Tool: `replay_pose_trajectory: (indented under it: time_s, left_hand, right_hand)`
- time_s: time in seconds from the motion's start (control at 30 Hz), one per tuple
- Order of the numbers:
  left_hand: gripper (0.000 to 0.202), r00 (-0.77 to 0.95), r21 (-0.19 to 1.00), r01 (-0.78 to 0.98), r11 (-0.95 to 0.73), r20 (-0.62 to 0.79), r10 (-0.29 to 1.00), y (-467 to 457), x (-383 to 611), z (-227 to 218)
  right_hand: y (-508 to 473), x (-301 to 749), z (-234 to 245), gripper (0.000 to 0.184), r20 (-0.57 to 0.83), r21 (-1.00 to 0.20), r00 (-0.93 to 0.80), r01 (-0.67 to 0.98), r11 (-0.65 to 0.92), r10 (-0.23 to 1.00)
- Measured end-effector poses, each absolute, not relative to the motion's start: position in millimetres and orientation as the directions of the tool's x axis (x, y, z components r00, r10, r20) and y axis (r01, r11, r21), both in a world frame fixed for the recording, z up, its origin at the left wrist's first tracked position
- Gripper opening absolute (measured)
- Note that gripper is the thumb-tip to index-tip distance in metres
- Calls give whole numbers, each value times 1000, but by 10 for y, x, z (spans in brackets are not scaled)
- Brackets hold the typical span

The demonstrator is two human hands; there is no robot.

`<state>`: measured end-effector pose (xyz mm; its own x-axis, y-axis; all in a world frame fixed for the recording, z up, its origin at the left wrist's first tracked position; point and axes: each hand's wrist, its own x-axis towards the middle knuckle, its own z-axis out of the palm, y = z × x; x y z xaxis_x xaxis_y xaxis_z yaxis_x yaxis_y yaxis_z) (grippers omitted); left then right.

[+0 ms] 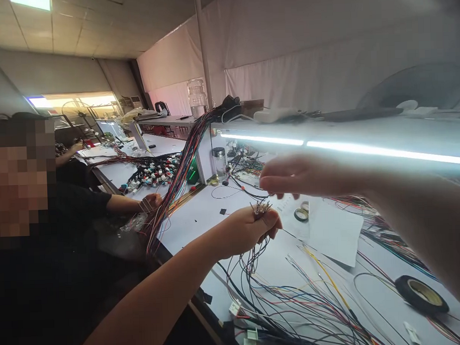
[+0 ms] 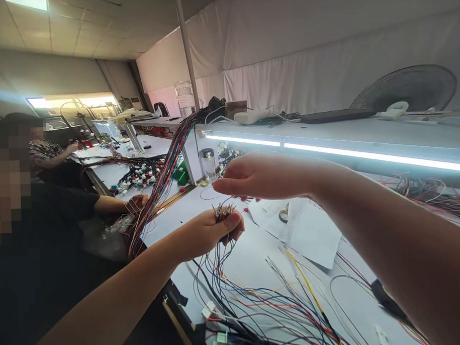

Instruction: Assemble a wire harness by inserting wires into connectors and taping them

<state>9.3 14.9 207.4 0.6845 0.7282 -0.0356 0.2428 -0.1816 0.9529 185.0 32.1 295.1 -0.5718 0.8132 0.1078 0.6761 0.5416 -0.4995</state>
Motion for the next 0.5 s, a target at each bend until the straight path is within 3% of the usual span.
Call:
replay_pose_trajectory:
  time_s: [0.1,0.17,0.23,0.33,0.5]
  left_hand:
    - [41,683,941,270,-204,-38,729,169,101,2060]
    - [40,694,927,293,-234,-38,719,183,110,2052]
    - [39,706,907,327,-267,-47,706,192,123,2051]
    - [39,712,881,382,-280,-87,697,198,141,2050]
    - [33,687,882,379,-281,-65,724,194,148,2076]
  right_hand:
    - [328,1939,2910,37,-50,-508,-508,754,416,860]
    - [304,1924,2895,28,-34,-491,-491,767,413,871]
    - [278,1881,2899,16,57,-417,-493,779,469,868]
    - [234,1813,2926,17,173,-263,-539,782,565,825]
    - [153,1710,2952,31,-6,-258,-687,703,663,726]
